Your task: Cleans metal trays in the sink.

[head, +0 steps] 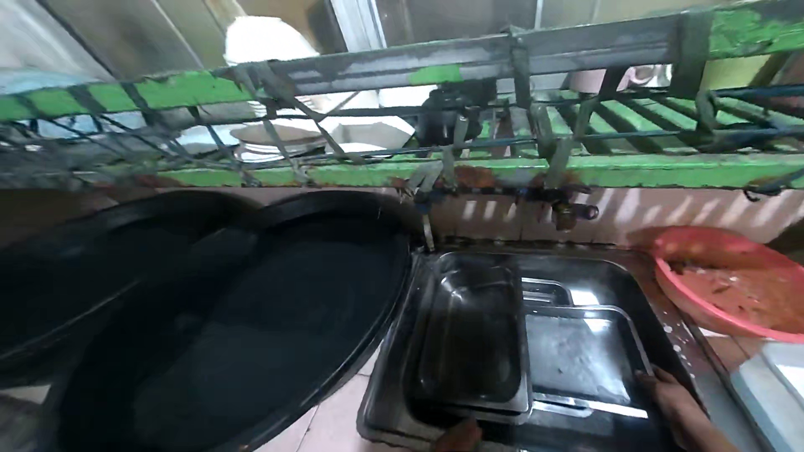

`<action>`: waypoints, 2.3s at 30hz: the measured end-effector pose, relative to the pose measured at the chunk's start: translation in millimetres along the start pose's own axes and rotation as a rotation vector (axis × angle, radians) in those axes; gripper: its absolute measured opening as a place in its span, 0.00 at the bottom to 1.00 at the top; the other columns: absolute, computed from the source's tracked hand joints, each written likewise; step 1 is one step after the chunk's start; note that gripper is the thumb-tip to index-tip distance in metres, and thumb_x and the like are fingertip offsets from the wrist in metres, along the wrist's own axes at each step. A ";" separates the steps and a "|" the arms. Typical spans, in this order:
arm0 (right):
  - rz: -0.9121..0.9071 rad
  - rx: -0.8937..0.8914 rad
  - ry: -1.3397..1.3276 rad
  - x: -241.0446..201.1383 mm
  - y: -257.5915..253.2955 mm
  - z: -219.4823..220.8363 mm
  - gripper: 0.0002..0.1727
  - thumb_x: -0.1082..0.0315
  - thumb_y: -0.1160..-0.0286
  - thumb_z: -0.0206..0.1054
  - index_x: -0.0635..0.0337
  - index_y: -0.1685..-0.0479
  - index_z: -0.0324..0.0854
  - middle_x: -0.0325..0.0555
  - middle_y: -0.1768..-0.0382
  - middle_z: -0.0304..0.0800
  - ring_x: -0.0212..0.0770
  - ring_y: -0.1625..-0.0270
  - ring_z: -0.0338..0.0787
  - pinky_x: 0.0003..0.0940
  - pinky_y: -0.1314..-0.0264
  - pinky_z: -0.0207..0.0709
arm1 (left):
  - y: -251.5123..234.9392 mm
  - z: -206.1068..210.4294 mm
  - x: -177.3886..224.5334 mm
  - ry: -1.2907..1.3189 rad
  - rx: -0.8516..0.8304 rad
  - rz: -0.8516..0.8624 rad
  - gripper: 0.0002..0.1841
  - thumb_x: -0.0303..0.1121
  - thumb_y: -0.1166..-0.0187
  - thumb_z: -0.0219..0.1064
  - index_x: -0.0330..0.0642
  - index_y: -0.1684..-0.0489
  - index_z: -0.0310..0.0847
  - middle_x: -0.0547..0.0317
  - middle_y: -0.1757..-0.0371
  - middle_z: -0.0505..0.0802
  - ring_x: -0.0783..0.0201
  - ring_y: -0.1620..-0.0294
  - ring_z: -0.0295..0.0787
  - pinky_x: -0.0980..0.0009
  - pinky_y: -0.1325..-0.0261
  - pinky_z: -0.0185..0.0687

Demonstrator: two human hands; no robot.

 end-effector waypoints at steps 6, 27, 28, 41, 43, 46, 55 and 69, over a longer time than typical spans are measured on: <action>0.047 -0.125 0.085 11.4 -20.1 10.9 0.33 0.70 0.21 0.69 0.60 0.16 0.66 0.65 0.30 0.81 0.58 0.29 0.83 0.59 0.28 0.76 | -91.8 74.0 13.4 -0.287 -0.113 -0.220 0.45 0.47 0.20 0.69 0.41 0.04 0.47 0.43 0.06 0.58 0.45 0.12 0.67 0.47 0.14 0.65; 0.036 0.030 -0.253 -3.0 57.5 -28.1 0.37 0.74 0.16 0.57 0.54 0.09 0.47 0.53 0.41 0.80 0.40 0.48 0.85 0.45 0.50 0.82 | -114.4 -35.0 -20.2 0.046 0.235 -0.375 0.37 0.35 0.19 0.66 0.51 0.06 0.56 0.48 0.16 0.77 0.55 0.19 0.77 0.56 0.18 0.72; 0.036 0.048 -0.259 -6.3 61.1 -34.3 0.36 0.74 0.16 0.58 0.54 0.09 0.48 0.52 0.40 0.81 0.40 0.48 0.86 0.46 0.49 0.82 | -115.4 -33.8 -20.3 0.053 0.220 -0.384 0.38 0.35 0.18 0.65 0.50 0.06 0.54 0.48 0.15 0.76 0.55 0.18 0.76 0.56 0.17 0.70; -0.087 0.142 -0.405 -53.7 99.7 -65.4 0.32 0.76 0.19 0.56 0.57 0.14 0.54 0.49 0.49 0.81 0.34 0.57 0.86 0.39 0.58 0.84 | -148.3 123.6 -9.6 -0.335 -0.229 -0.354 0.50 0.32 0.22 0.65 0.48 0.02 0.30 0.39 0.25 0.83 0.41 0.27 0.83 0.46 0.26 0.79; -0.084 0.165 -0.390 -48.7 101.1 -67.1 0.34 0.76 0.18 0.55 0.57 0.11 0.51 0.52 0.44 0.80 0.36 0.53 0.86 0.41 0.53 0.84 | -151.3 136.3 0.0 -0.310 -0.260 -0.344 0.50 0.33 0.22 0.66 0.49 0.02 0.29 0.39 0.25 0.83 0.41 0.29 0.84 0.45 0.29 0.81; -0.121 0.175 -0.408 -38.7 97.9 -69.5 0.34 0.76 0.19 0.57 0.60 0.14 0.49 0.45 0.51 0.79 0.30 0.58 0.85 0.35 0.55 0.84 | -155.5 154.0 19.7 -0.282 -0.340 -0.331 0.49 0.33 0.21 0.65 0.52 0.02 0.30 0.39 0.23 0.81 0.38 0.30 0.85 0.40 0.33 0.83; -0.268 0.247 -0.477 -47.0 99.9 -81.4 0.39 0.79 0.24 0.61 0.61 0.12 0.47 0.52 0.38 0.79 0.35 0.48 0.89 0.36 0.47 0.87 | -159.9 206.7 41.1 -0.005 -0.583 0.019 0.38 0.46 0.15 0.65 0.65 0.04 0.51 0.36 0.13 0.70 0.37 0.15 0.69 0.37 0.17 0.65; -0.939 0.301 0.156 -125.1 174.8 -80.7 0.30 0.80 0.26 0.56 0.89 0.23 0.63 0.82 0.27 0.74 0.55 0.24 0.81 0.35 0.19 0.70 | -206.6 101.3 -53.3 0.498 -0.114 -0.578 0.23 0.27 0.12 0.56 0.34 0.18 0.68 0.38 0.28 0.83 0.50 0.32 0.82 0.55 0.31 0.78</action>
Point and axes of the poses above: each hand's wrist, its own y-axis away from the middle knuckle, its own z-axis out of the palm, x = y × z, the point moved 8 cm from there along -y, towards the middle knuckle
